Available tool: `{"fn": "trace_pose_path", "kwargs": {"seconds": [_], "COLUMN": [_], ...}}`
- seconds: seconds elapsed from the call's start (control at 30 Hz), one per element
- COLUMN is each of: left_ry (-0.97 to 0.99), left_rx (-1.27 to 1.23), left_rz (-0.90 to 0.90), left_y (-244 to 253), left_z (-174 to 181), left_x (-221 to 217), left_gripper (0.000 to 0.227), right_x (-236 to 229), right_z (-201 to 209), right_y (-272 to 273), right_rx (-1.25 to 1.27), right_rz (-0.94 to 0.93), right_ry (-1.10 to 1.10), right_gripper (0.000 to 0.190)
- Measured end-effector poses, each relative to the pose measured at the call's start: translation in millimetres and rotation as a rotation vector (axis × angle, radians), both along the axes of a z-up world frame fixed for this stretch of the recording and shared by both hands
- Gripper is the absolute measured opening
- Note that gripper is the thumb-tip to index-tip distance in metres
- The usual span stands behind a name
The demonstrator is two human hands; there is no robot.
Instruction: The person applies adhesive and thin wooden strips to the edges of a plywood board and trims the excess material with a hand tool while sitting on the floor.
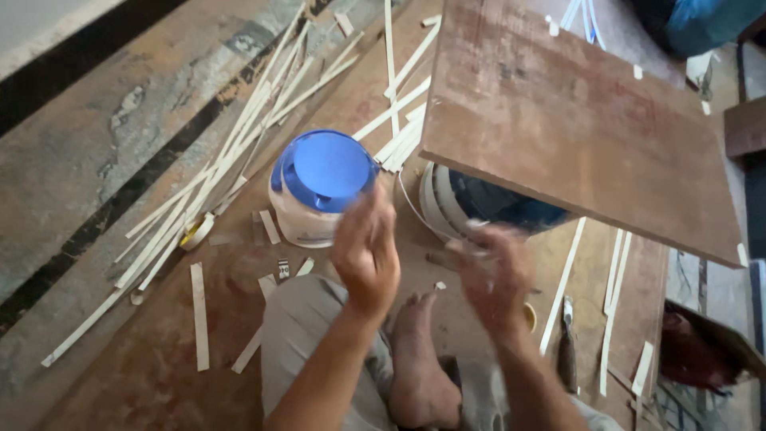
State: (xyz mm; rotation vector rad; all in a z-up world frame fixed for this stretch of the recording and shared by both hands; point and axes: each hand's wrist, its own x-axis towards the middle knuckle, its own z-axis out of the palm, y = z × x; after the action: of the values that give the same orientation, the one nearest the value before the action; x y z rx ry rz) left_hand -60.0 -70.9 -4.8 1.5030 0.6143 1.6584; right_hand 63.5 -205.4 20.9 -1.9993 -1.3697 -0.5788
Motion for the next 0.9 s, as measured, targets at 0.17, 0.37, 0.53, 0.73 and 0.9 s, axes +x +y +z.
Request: {"fn": "trace_pose_path", "kwargs": {"seconds": [0.17,0.37,0.53,0.73,0.9], "left_ry": [0.034,-0.120,-0.137,-0.172,-0.108], "left_rx": [0.017,-0.052,-0.110,-0.155,-0.084], "left_rz": [-0.011,-0.228,-0.314,-0.424,-0.340], "left_y": [38,18,23,22,20], "left_z": [4,-2,1,-5,-6], "left_x": [44,62,59,58,64], "left_gripper": [0.034,0.058,0.075,0.050,0.047], "right_x": [41,53,63,66,64], "right_z": [47,45,31,32,32], "right_y": [31,48,56,57,60], "right_rx": [-0.089,-0.219,-0.076,-0.053,-0.028], "right_rz": [-0.137,-0.098,-0.108,-0.107,-0.120], "right_ry": [-0.521,-0.514,-0.599,-0.589,-0.573], "right_gripper": [0.050,0.048,0.021,0.016,0.017]}}
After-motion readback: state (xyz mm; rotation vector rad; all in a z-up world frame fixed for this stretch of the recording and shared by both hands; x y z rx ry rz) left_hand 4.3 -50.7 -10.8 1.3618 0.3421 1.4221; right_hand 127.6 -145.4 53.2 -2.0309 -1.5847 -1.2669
